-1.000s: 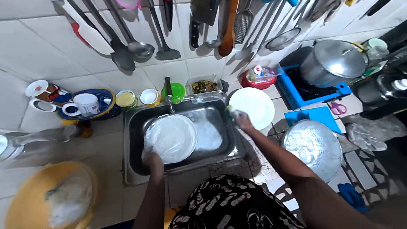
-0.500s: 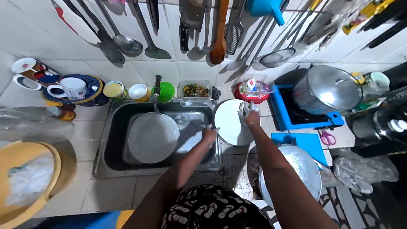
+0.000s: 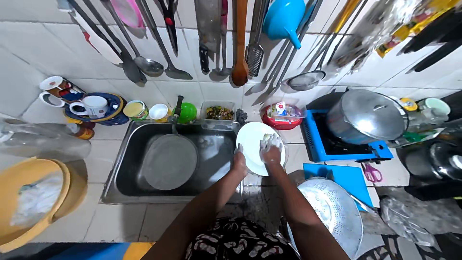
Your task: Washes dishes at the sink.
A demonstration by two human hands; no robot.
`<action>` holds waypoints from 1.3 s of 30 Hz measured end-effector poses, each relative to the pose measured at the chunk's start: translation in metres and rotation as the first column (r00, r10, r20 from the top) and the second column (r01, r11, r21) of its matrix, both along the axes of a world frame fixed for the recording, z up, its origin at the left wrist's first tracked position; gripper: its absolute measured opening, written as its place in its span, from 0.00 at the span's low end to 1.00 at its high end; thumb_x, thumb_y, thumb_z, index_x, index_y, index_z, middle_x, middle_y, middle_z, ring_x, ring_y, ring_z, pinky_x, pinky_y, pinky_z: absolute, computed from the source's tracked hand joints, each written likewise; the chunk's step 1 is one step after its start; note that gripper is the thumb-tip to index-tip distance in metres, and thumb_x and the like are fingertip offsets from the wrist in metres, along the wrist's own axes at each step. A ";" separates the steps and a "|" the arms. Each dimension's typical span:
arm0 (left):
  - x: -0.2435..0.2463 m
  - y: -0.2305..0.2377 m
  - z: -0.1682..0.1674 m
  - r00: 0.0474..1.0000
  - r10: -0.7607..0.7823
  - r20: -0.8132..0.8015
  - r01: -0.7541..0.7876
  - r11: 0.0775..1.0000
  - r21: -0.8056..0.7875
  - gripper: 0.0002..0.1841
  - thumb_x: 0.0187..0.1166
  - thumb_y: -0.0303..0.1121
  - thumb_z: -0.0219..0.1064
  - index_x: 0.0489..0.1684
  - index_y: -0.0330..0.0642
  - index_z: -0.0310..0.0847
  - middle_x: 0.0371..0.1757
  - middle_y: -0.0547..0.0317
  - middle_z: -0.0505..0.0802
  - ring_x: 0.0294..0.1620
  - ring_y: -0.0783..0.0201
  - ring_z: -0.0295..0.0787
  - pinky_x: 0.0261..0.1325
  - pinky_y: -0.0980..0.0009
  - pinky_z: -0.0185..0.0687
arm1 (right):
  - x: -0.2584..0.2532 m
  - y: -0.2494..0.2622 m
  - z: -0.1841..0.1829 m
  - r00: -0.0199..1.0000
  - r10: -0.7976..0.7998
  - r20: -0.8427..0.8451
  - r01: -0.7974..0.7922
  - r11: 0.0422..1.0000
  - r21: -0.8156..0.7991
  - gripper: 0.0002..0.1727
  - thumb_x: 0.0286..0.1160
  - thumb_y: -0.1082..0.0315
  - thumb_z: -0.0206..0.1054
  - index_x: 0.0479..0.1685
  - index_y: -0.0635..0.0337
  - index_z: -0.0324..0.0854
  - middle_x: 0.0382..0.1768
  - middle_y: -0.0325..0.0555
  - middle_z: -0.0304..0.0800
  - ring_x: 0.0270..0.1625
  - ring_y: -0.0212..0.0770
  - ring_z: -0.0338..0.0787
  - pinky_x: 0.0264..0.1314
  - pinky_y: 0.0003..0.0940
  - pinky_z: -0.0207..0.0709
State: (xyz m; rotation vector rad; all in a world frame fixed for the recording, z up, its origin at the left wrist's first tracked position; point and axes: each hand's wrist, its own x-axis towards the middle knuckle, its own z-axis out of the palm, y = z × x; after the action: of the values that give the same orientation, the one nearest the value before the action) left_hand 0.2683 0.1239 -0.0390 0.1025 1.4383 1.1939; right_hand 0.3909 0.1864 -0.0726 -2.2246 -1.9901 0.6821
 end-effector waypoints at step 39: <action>-0.283 -0.097 0.092 0.565 -0.579 -0.588 0.604 0.775 -0.183 0.24 0.75 0.31 0.74 0.68 0.28 0.76 0.64 0.37 0.87 0.67 0.50 0.84 0.71 0.52 0.79 | -0.271 -0.068 0.084 0.891 0.436 -0.128 -0.367 0.856 0.364 0.19 0.86 0.60 0.59 0.61 0.64 0.87 0.54 0.65 0.93 0.60 0.65 0.91 0.64 0.67 0.80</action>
State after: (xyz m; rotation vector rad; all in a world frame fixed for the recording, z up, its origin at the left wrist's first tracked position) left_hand -0.0143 0.0271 0.0533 1.0291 1.7340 0.6144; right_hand 0.1195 0.1183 0.0115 -1.4955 -2.2810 0.5316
